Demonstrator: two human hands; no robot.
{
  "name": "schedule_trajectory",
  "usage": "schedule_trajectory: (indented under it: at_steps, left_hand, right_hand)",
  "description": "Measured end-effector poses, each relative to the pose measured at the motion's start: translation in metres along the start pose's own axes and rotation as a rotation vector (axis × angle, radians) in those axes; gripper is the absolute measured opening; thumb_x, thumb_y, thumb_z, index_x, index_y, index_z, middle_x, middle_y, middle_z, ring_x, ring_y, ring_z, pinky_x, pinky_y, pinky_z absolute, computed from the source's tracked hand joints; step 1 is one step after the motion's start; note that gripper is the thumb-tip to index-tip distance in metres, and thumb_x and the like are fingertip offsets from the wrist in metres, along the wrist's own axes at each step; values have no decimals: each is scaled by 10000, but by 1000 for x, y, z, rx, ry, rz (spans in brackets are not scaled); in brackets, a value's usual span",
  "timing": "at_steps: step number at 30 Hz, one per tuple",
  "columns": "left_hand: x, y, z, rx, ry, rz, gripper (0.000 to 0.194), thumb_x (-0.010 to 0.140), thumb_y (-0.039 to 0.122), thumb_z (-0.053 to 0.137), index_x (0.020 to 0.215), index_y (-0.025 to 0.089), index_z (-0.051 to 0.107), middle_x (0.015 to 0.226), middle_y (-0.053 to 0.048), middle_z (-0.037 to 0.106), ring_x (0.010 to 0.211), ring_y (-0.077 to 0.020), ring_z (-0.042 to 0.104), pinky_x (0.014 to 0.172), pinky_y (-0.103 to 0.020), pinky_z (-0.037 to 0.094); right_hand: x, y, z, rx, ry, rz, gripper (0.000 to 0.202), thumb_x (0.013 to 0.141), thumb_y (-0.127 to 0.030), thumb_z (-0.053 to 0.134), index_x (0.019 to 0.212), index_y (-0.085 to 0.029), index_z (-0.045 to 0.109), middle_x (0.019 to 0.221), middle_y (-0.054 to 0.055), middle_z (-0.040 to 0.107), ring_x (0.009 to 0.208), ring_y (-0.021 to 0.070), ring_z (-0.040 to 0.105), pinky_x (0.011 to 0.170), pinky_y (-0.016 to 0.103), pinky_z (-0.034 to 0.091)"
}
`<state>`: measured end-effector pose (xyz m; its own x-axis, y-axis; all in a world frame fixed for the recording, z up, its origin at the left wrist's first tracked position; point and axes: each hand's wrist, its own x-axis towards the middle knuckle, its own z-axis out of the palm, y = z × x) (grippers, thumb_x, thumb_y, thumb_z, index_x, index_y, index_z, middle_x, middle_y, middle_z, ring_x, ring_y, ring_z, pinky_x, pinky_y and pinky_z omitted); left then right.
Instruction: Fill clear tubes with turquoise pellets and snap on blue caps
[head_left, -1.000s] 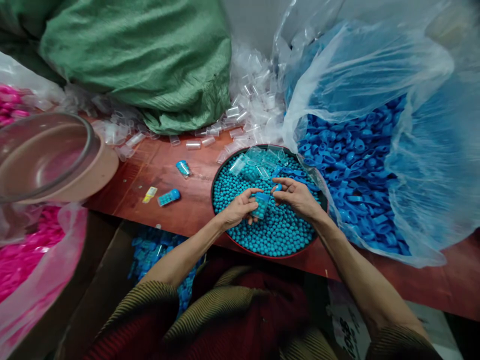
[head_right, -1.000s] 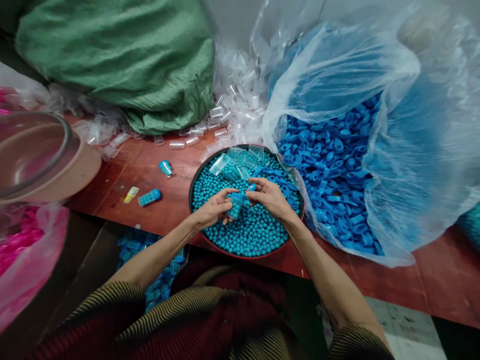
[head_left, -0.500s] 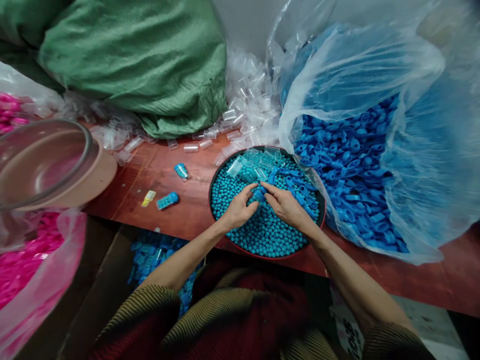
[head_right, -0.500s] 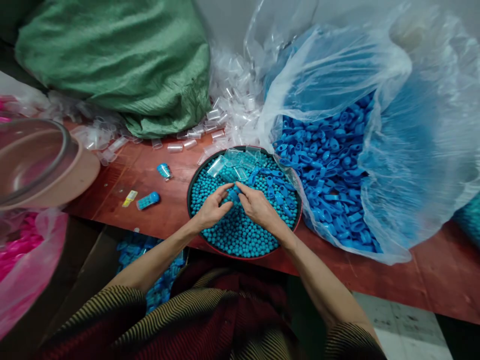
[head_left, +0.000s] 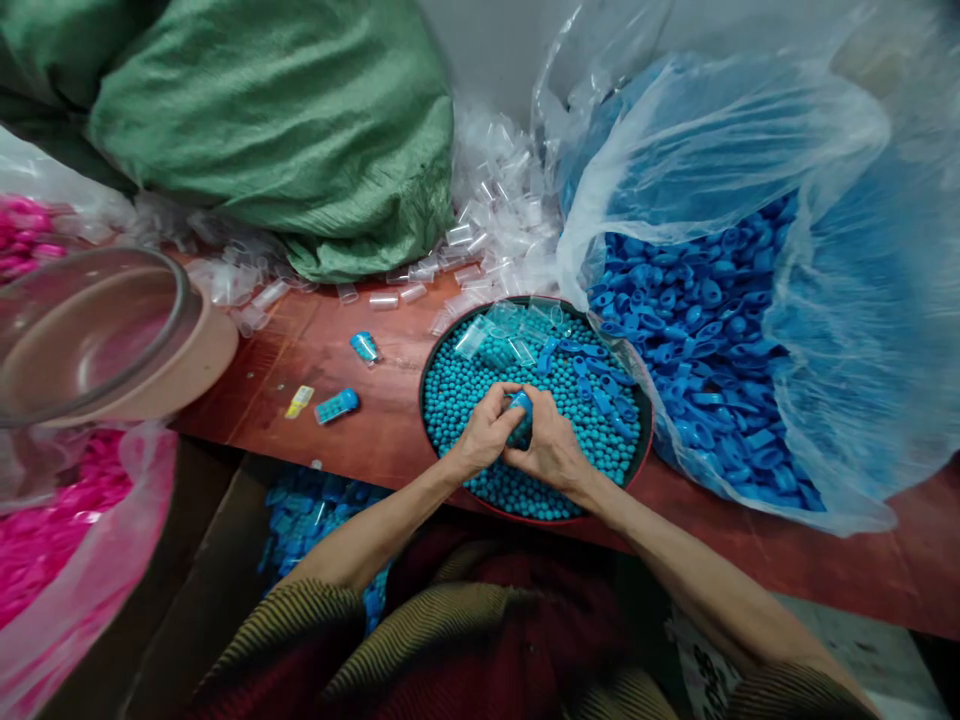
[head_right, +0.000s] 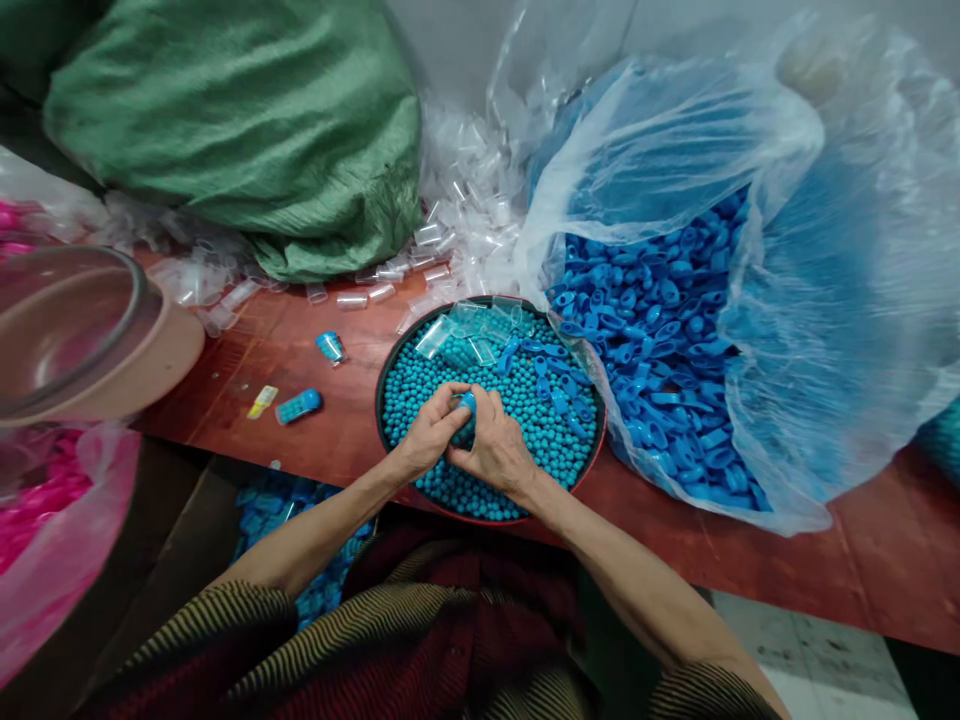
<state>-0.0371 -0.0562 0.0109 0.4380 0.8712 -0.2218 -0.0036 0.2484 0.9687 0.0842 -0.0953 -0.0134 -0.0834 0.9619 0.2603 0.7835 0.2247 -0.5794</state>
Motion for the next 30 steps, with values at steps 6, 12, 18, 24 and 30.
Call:
schedule_trajectory:
  at_steps: [6, 12, 18, 24, 30]
  left_hand:
    - [-2, -7, 4, 119, 78, -4, 149, 825, 204, 480, 970, 175, 501, 648, 50, 427, 559, -79, 394, 532, -192, 336]
    - [-13, 9, -48, 412, 94, 50, 244, 836, 274, 493, 1063, 197, 543, 643, 49, 436, 567, -97, 401, 551, -205, 354]
    - [-29, 24, -130, 921, 430, 31, 370, 848, 305, 475, 1184, 188, 578, 872, -50, 623, 781, -187, 567, 697, -278, 425]
    - [-8, 28, -111, 1264, 559, 29, 362, 878, 244, 419, 1177, 174, 611, 1022, -101, 670, 903, -231, 622, 771, -300, 442]
    - [44, 21, -57, 1187, 321, -9, 381, 875, 390, 504, 1184, 183, 584, 918, -77, 711, 894, -236, 646, 770, -303, 453]
  right_hand:
    - [-8, -7, 7, 10, -47, 72, 799, 703, -397, 654, 1351, -93, 301, 1090, 195, 547, 933, 325, 608, 703, 435, 537]
    - [15, 1, -27, -115, -305, -31, 578, 844, -388, 533, 1371, -198, 390, 1211, 139, 568, 999, 290, 609, 734, 383, 513]
    - [58, 60, -44, -403, -182, 116, 386, 915, -182, 329, 1193, -218, 593, 1005, 89, 637, 820, 218, 594, 616, 299, 417]
    - [65, 68, -33, -640, -364, 42, 343, 907, -168, 349, 1159, -224, 575, 969, 76, 591, 741, 188, 519, 519, 292, 255]
    - [54, 53, -34, -766, -327, -84, 247, 914, -180, 374, 894, -165, 619, 943, 119, 582, 874, 242, 482, 663, 333, 261]
